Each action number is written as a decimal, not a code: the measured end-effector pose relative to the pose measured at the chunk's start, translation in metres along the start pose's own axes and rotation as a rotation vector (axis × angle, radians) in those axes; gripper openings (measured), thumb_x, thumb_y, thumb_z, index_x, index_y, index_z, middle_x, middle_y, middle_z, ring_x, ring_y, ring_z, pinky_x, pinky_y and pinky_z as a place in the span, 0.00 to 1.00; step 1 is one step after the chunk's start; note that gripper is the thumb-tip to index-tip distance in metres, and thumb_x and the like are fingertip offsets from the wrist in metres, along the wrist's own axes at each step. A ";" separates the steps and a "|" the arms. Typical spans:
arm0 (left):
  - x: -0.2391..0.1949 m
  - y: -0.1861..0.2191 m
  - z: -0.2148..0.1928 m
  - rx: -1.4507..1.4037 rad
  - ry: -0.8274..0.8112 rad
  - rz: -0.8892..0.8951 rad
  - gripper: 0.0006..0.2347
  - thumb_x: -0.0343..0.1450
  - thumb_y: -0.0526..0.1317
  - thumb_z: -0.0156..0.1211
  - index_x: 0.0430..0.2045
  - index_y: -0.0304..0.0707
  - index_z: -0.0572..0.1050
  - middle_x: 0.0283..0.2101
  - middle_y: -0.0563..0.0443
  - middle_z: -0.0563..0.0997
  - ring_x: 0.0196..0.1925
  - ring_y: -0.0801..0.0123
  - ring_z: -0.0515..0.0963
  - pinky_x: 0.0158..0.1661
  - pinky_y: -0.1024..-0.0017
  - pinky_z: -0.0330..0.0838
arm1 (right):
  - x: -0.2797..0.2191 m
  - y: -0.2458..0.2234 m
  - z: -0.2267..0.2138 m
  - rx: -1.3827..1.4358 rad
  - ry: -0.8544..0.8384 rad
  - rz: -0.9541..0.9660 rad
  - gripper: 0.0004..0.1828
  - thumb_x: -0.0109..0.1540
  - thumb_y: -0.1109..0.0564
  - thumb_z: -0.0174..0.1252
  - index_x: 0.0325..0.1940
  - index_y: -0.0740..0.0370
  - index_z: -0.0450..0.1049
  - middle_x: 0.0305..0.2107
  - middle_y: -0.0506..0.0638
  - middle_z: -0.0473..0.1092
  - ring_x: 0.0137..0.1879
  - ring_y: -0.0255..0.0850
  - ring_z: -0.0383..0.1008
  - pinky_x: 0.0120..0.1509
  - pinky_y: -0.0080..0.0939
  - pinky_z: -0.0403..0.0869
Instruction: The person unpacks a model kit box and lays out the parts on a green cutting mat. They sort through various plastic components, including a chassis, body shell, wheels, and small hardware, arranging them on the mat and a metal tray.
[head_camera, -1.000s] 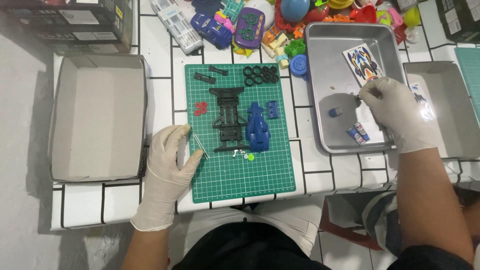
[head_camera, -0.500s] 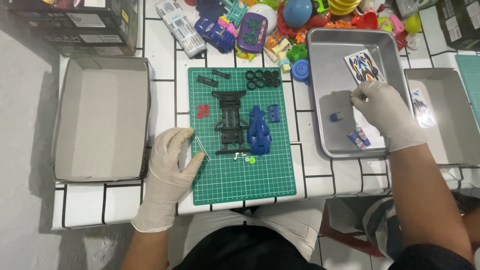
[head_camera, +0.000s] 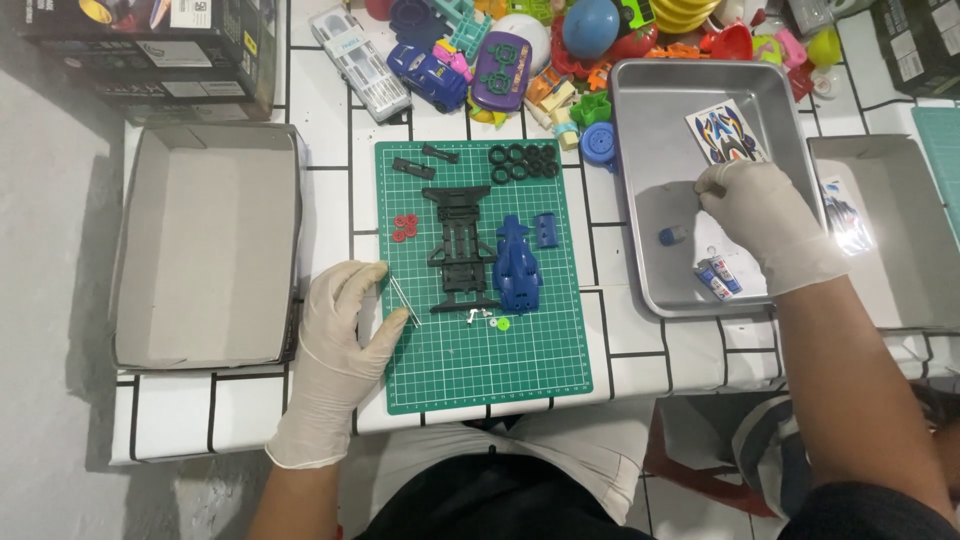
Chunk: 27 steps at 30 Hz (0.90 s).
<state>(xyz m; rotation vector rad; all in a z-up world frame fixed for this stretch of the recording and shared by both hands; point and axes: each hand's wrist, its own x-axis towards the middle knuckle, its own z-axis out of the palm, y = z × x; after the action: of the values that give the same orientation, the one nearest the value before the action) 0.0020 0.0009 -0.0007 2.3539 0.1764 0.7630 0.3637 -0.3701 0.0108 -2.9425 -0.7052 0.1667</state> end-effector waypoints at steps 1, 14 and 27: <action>0.000 0.000 0.000 -0.002 -0.004 0.002 0.18 0.74 0.46 0.58 0.53 0.33 0.72 0.52 0.43 0.75 0.54 0.55 0.74 0.58 0.59 0.70 | 0.000 -0.002 0.000 -0.012 -0.015 0.029 0.13 0.63 0.57 0.53 0.45 0.53 0.83 0.36 0.55 0.78 0.46 0.53 0.75 0.48 0.52 0.74; -0.004 -0.006 0.001 -0.015 -0.014 -0.001 0.18 0.73 0.47 0.59 0.53 0.34 0.73 0.52 0.45 0.75 0.56 0.56 0.73 0.60 0.59 0.68 | 0.000 -0.019 -0.007 -0.131 -0.102 0.048 0.10 0.58 0.60 0.51 0.38 0.56 0.77 0.31 0.55 0.77 0.41 0.55 0.75 0.44 0.52 0.74; -0.006 -0.009 0.002 -0.023 -0.018 -0.029 0.20 0.73 0.51 0.56 0.52 0.34 0.74 0.51 0.44 0.76 0.55 0.56 0.73 0.58 0.59 0.69 | 0.000 -0.018 -0.006 -0.124 -0.046 -0.016 0.10 0.57 0.60 0.50 0.37 0.55 0.77 0.35 0.54 0.76 0.42 0.54 0.75 0.49 0.51 0.74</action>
<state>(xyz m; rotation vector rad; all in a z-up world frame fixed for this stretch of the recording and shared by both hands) -0.0012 0.0049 -0.0097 2.3306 0.1926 0.7258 0.3567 -0.3547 0.0192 -3.0586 -0.7714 0.1965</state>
